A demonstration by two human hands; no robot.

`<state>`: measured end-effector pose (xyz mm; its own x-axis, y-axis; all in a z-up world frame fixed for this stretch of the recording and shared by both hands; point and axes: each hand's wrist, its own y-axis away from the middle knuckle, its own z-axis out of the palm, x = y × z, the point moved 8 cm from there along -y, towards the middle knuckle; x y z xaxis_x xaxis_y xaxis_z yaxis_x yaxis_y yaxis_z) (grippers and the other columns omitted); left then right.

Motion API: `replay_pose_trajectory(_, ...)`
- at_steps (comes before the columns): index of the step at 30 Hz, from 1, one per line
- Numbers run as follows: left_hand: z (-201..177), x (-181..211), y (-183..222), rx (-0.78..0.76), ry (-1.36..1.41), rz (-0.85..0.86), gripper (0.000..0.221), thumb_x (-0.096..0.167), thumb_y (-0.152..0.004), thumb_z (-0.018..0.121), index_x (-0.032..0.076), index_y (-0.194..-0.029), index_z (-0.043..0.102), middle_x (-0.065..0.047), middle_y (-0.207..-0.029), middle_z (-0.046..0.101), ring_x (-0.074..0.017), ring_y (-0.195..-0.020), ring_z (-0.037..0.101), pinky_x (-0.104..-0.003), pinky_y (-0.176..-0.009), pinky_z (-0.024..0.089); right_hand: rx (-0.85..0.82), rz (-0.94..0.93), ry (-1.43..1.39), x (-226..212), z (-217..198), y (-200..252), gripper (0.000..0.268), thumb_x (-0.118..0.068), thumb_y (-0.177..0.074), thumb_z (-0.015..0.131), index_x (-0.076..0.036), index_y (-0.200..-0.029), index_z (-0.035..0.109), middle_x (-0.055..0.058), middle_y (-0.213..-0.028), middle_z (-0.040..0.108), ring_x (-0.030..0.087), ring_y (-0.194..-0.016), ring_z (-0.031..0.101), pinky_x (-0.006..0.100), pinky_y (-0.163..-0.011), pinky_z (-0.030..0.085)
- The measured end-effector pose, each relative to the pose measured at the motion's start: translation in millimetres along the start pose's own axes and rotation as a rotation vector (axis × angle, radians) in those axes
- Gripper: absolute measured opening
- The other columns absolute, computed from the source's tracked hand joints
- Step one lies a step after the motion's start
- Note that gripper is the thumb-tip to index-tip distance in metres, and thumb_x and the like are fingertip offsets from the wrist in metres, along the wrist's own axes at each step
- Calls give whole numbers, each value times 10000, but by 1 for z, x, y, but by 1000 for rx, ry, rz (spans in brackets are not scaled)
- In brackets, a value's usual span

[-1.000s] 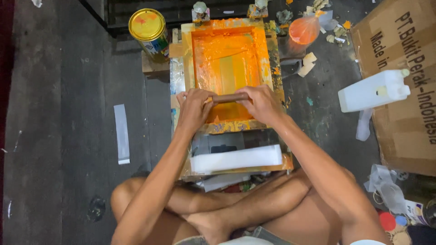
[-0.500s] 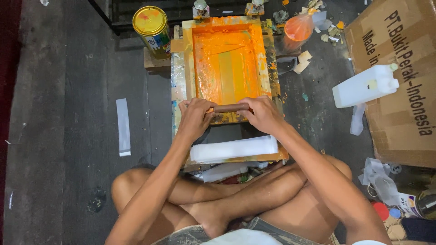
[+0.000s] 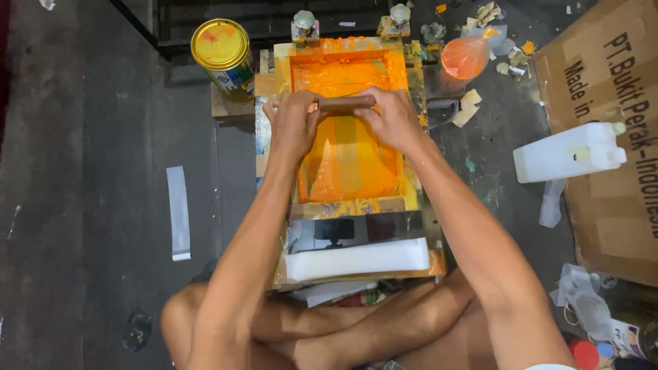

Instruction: Manual screen printing of small white labels using orange ink and a squeegee on a floor-mounted frame.

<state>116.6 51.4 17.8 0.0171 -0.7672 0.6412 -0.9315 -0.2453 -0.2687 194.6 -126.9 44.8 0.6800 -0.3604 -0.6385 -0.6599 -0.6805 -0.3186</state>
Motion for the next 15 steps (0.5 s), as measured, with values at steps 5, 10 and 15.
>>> replay_pose_trajectory(5,4,-6,-2,-32,4,-7,176,109,-964,705,228,-1088,746,12,-1028,727,-259,-1063,604,-528,-1009,277,-12,26,25,5,5,-7,116,-46,-924,778,-83,-1032,760,105,-779,743,333,-749,722,382,-692,545)
replay_pose_trajectory(10,5,-4,11,-44,16,6,141,116,-957,725,225,-1043,745,23,-980,720,-234,-1008,608,-513,-1011,287,-31,21,-38,-3,3,9,122,-4,-927,769,-46,-1042,763,183,-814,745,388,-762,722,390,-658,553)
replay_pose_trajectory(15,2,12,55,-128,-50,37,134,172,-929,733,214,-1057,727,3,-946,701,-255,-1011,600,-538,-1032,289,-79,19,-41,-36,-2,45,142,34,-913,739,-39,-1031,769,190,-815,756,414,-754,721,416,-636,562)
